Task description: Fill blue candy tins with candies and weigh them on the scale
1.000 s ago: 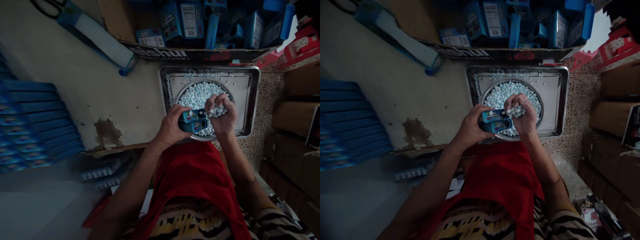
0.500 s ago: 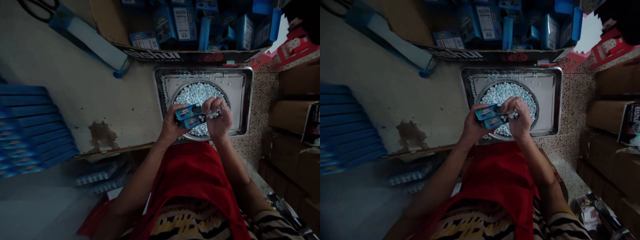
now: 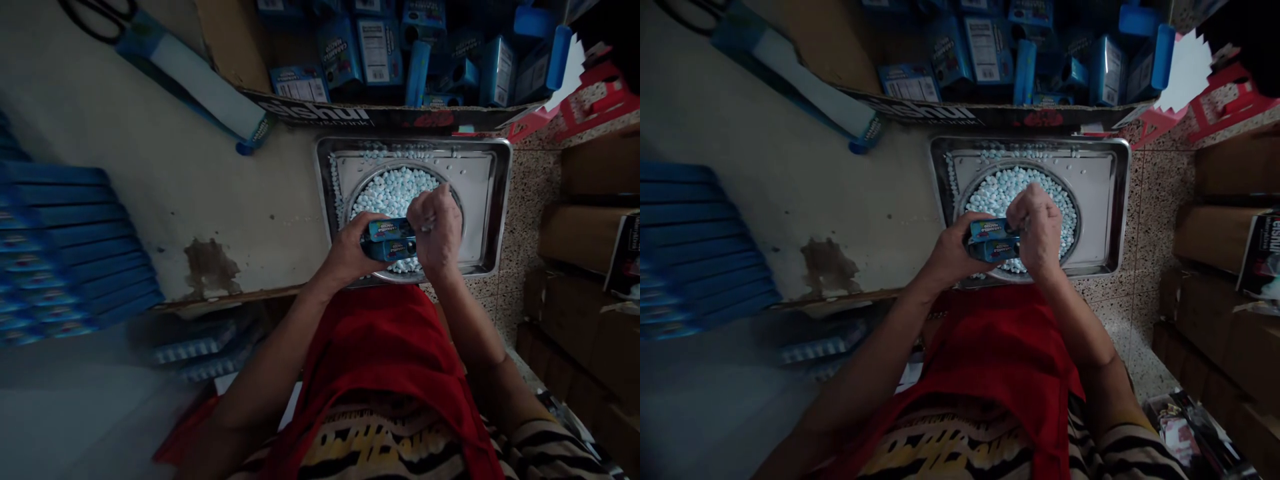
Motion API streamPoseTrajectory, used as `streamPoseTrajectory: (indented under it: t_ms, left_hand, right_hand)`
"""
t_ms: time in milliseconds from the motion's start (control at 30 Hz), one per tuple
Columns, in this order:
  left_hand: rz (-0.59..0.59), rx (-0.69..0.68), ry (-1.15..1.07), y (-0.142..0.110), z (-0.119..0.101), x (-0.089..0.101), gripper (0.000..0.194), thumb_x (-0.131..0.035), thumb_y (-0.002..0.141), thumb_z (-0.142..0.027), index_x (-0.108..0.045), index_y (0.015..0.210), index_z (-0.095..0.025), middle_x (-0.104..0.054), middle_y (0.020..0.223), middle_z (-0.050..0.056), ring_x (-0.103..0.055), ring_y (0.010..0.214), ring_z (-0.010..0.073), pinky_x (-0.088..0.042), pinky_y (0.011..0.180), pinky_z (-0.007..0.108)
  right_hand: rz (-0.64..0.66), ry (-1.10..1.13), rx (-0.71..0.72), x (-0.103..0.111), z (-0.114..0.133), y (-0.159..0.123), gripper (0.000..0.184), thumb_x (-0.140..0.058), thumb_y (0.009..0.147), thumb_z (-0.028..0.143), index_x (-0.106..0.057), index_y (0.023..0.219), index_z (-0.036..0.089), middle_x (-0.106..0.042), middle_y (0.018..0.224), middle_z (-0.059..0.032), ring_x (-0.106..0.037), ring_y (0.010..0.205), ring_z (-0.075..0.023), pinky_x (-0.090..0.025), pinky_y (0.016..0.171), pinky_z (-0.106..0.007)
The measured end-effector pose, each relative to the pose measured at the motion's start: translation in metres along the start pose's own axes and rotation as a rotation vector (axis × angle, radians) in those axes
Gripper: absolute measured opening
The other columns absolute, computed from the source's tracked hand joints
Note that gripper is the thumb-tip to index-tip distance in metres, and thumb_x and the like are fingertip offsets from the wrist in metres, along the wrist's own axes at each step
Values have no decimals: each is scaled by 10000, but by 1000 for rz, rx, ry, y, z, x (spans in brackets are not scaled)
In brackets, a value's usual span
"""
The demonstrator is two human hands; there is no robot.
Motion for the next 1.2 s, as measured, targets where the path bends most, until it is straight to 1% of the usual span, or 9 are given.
streamPoseTrajectory:
  t_ms: [133,300,433,567,667,733,867,967,1200]
  left_hand:
    - [-5,-77,-106,-3,-2,11,678,-996,756,-379,-709,1351,-226,-752,1356,105,-725,1301,312,-569,1143,427]
    - [1,-89,-353,-7,18,10,889,-1083,644,-550,-672,1364,-230,-752,1415,162,-726,1350,348,-579,1179,476]
    - [-17,-79,-504,-9,29,1,932,-1109,597,-525,-657,1376,-285,-749,1433,146,-737,1351,362,-599,1158,514]
    - [-94,-152,-564,-12,25,16,899,-1126,580,-445,-694,1358,-312,-750,1441,125,-724,1376,371,-561,1218,547]
    - [-111,-233,-522,-13,15,31,825,-1117,602,-428,-732,1322,-306,-764,1394,109,-702,1405,379,-503,1281,567]
    - [-113,-250,-463,-12,11,36,807,-1117,605,-405,-742,1310,-283,-761,1389,117,-696,1406,385,-509,1269,569]
    - [-121,-224,-355,-9,10,33,772,-1102,638,-392,-740,1302,-240,-758,1382,135,-701,1365,366,-553,1204,523]
    - [-123,-254,-328,-10,6,29,736,-1071,699,-386,-729,1334,-235,-758,1362,130,-709,1331,337,-564,1170,475]
    - [-149,-208,-277,-20,11,31,721,-1043,720,-403,-740,1358,-261,-748,1351,122,-727,1303,329,-589,1124,455]
  right_hand:
    - [-91,180,-44,32,-5,22,548,-707,1037,640,-436,735,271,-380,644,65,-405,560,-118,-436,545,-267]
    - [-85,162,-205,64,-33,21,451,-795,952,605,-558,795,255,-614,770,19,-592,711,-128,-502,629,-262]
    - [-57,-24,-240,83,-52,8,475,-834,866,660,-601,806,251,-634,775,10,-581,677,-140,-420,558,-267]
    - [-49,-450,-5,96,-33,11,487,-668,982,699,-690,790,251,-683,795,-6,-634,750,-172,-516,708,-320]
    - [72,-874,239,76,-9,7,466,-702,981,670,-793,785,257,-812,941,-56,-741,989,-244,-550,1021,-446]
    - [117,-991,356,59,6,-3,398,-756,970,633,-834,842,264,-856,1062,-80,-767,1102,-283,-518,1124,-516]
    - [205,-869,462,19,28,-27,243,-754,1027,510,-845,996,286,-858,1082,-59,-776,1096,-256,-573,1071,-484]
    - [288,-858,542,-7,34,-37,206,-719,1057,443,-826,978,285,-837,1022,-50,-764,1045,-246,-594,1011,-455]
    - [315,-1123,788,-31,34,-50,87,-792,971,292,-824,889,294,-841,1058,-57,-727,1009,-269,-524,981,-480]
Point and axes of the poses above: each hand's wrist, its own y-axis towards the middle knuckle, its own x-axis out of the back of the hand, z = x × y, the point moved 10 cm from there along y, towards the middle knuckle
